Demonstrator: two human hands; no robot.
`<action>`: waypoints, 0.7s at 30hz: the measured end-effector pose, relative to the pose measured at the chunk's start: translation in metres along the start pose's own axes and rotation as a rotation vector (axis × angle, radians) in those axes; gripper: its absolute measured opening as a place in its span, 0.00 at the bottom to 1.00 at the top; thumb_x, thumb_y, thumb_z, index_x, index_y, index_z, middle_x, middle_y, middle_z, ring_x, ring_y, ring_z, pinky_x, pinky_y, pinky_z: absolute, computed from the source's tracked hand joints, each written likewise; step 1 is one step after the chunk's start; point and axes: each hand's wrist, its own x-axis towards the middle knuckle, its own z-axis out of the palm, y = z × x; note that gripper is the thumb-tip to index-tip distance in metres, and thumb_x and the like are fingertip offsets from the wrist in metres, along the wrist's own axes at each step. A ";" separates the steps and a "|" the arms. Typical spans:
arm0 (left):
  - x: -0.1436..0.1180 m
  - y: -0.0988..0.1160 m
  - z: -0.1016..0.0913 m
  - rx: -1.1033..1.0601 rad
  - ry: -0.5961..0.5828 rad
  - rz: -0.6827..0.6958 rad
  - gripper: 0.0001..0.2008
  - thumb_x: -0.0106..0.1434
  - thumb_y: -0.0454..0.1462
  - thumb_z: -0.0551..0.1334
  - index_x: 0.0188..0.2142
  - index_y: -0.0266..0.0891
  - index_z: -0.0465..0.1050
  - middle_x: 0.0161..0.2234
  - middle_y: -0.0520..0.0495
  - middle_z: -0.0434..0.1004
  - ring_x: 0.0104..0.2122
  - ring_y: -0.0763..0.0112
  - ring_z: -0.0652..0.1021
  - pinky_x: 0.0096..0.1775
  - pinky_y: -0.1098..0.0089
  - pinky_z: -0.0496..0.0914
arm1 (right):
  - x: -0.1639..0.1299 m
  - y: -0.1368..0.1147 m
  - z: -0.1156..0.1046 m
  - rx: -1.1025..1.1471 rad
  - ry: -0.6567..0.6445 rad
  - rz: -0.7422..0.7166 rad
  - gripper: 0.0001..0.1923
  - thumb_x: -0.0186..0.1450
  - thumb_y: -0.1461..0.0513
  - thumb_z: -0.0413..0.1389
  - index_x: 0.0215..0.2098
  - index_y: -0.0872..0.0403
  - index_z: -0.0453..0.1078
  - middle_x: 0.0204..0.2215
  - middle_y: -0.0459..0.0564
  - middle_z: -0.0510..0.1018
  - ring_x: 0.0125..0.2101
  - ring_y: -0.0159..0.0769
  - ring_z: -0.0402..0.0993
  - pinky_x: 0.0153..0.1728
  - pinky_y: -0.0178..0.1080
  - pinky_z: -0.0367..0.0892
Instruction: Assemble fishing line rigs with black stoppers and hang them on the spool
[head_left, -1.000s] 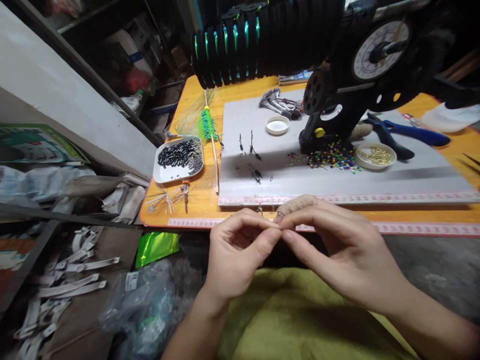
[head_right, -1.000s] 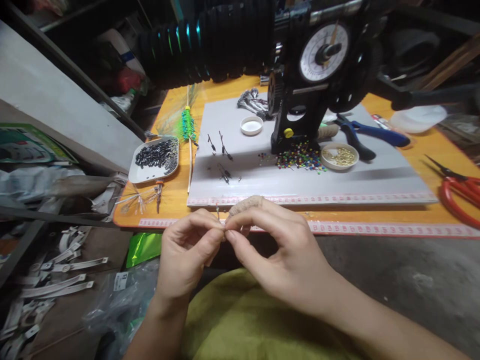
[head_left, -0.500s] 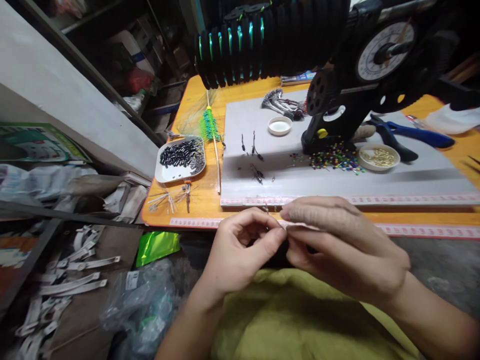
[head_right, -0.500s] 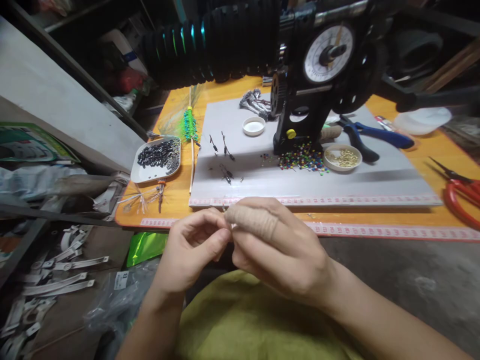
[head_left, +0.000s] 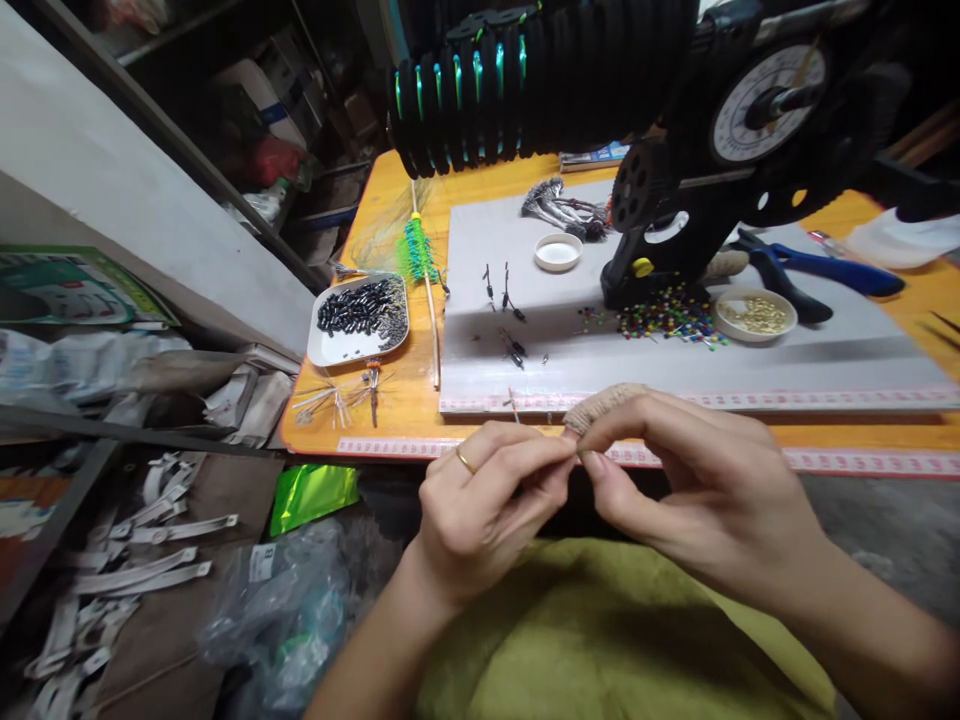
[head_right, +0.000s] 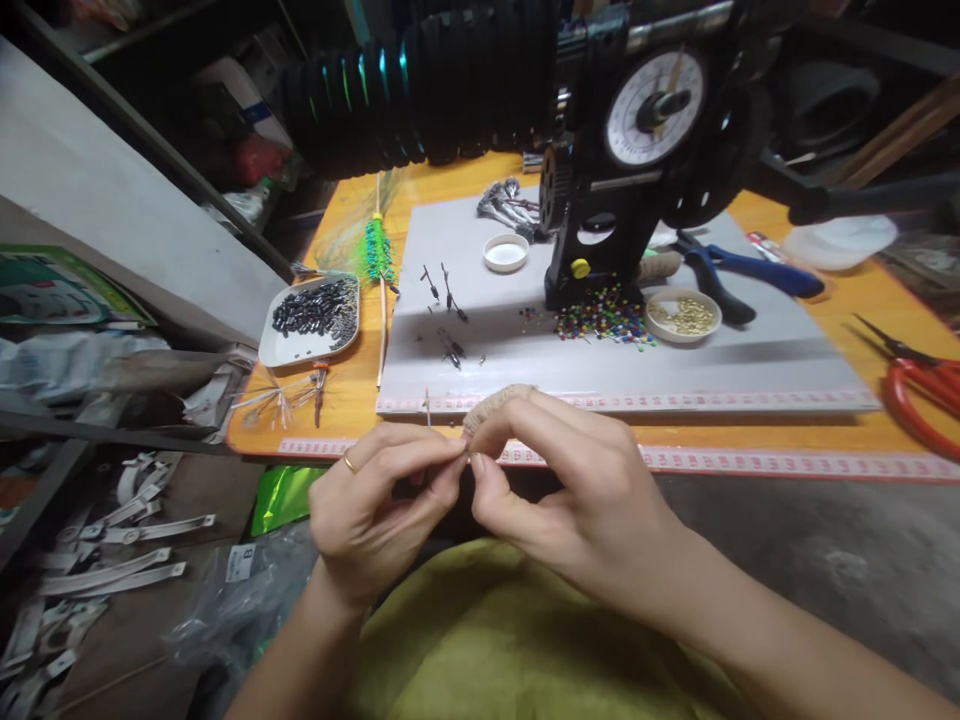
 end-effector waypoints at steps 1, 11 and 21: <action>0.001 0.000 0.000 -0.001 -0.005 0.008 0.10 0.62 0.26 0.68 0.42 0.36 0.76 0.35 0.47 0.83 0.32 0.76 0.81 0.36 0.79 0.76 | 0.000 0.000 0.000 -0.023 -0.004 -0.022 0.06 0.66 0.71 0.57 0.36 0.55 0.69 0.30 0.44 0.76 0.32 0.25 0.74 0.36 0.28 0.68; 0.007 0.003 0.000 -0.727 -0.075 -0.778 0.05 0.62 0.34 0.67 0.30 0.38 0.73 0.24 0.54 0.70 0.21 0.81 0.66 0.24 0.78 0.63 | 0.003 0.004 0.005 -0.209 0.022 -0.206 0.08 0.67 0.73 0.55 0.41 0.56 0.69 0.36 0.49 0.78 0.39 0.28 0.75 0.44 0.27 0.69; 0.004 0.003 0.001 -1.129 -0.078 -1.096 0.14 0.56 0.44 0.74 0.30 0.37 0.74 0.22 0.54 0.72 0.18 0.83 0.63 0.21 0.80 0.58 | 0.004 -0.003 0.006 -0.092 0.026 -0.107 0.06 0.67 0.71 0.56 0.40 0.56 0.70 0.35 0.48 0.77 0.36 0.28 0.75 0.39 0.29 0.69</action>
